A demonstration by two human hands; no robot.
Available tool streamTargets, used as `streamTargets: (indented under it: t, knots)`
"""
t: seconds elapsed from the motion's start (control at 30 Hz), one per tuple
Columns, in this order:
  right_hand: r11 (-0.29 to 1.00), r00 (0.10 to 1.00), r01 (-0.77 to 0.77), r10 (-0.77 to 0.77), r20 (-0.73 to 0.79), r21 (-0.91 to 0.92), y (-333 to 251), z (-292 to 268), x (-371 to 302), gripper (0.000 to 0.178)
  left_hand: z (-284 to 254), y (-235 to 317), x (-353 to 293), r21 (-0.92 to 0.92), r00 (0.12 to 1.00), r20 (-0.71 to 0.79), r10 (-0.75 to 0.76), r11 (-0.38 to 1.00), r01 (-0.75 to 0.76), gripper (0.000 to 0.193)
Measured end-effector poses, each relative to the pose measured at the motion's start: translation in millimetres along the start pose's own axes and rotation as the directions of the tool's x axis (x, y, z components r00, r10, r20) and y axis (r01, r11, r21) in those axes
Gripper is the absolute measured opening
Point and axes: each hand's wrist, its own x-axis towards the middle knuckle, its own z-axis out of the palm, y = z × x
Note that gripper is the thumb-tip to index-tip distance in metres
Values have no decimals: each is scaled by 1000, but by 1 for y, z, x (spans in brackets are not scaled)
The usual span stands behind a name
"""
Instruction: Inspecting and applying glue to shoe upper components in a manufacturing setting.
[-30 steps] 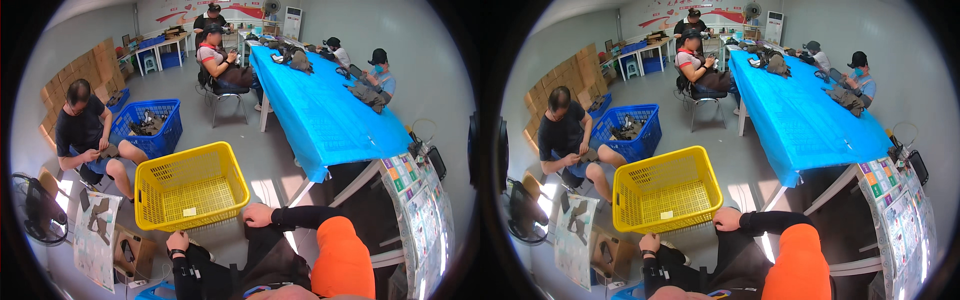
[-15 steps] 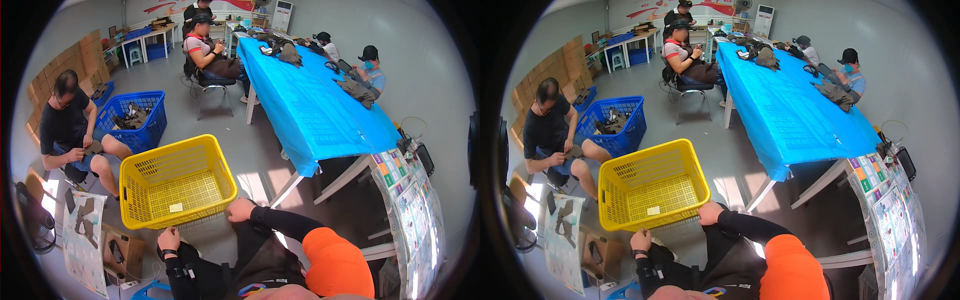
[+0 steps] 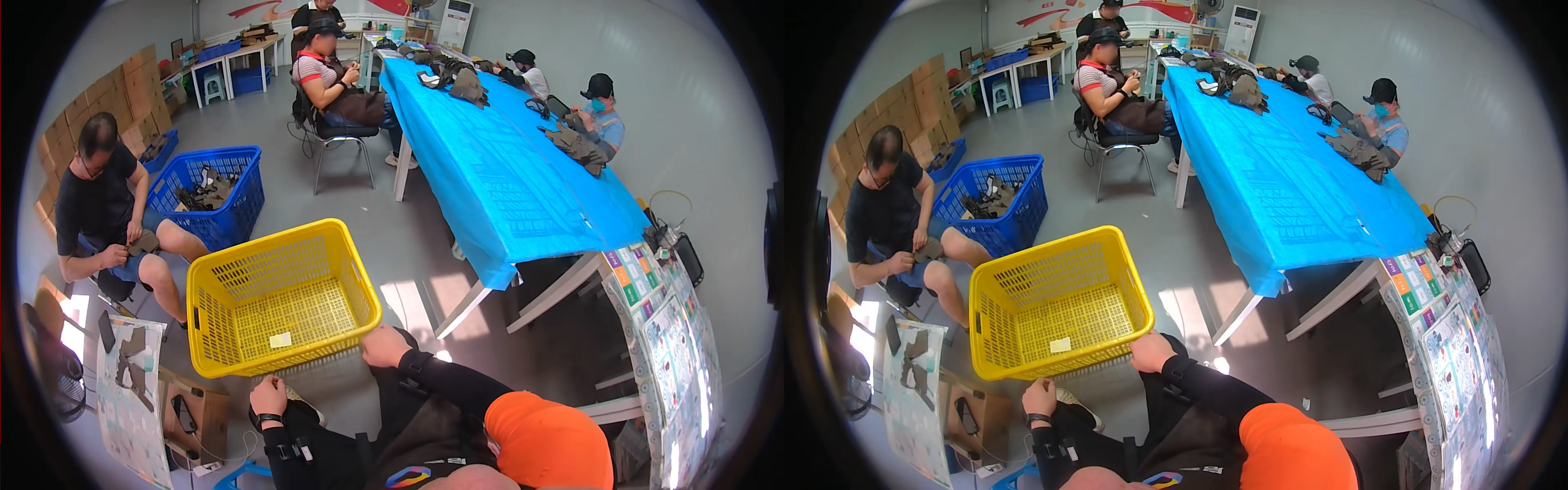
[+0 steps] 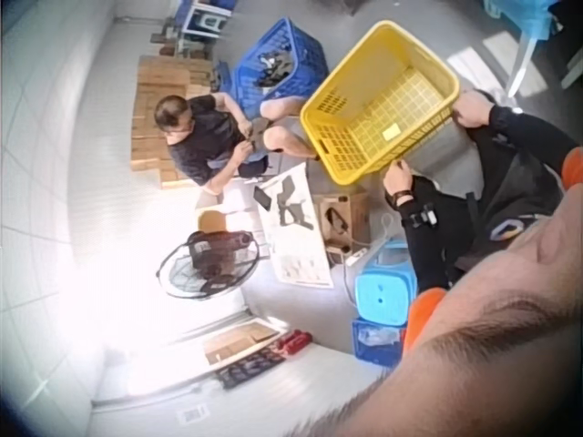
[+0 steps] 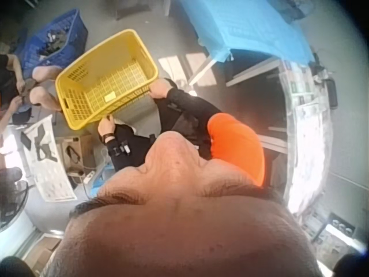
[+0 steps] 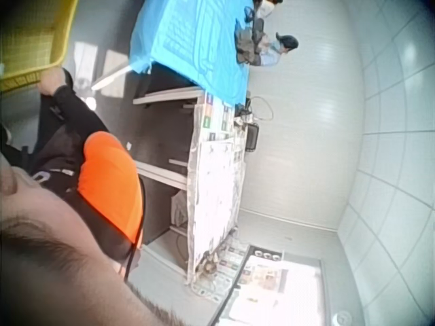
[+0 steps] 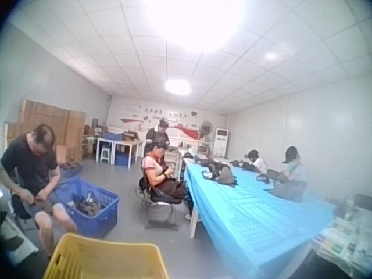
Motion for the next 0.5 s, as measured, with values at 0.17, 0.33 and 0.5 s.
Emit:
streamTargets:
  t: [0.17, 0.33, 0.5]
  knots:
    - [1000, 1000, 10, -10, -12, 13, -5, -8, -2, 19, -5, 0, -2, -8, 1000, -6, -10, 1000, 10, 18]
    - [1000, 1000, 9, -9, -8, -2, -5, -9, -2, 19, -3, -2, -1, -8, 1000, -1, -9, 1000, 9, 18]
    - [1000, 1000, 6, -6, -16, -10, -6, -8, -3, 20, -4, -3, -3, 3, 1000, -14, -1, 1000, 1, 17]
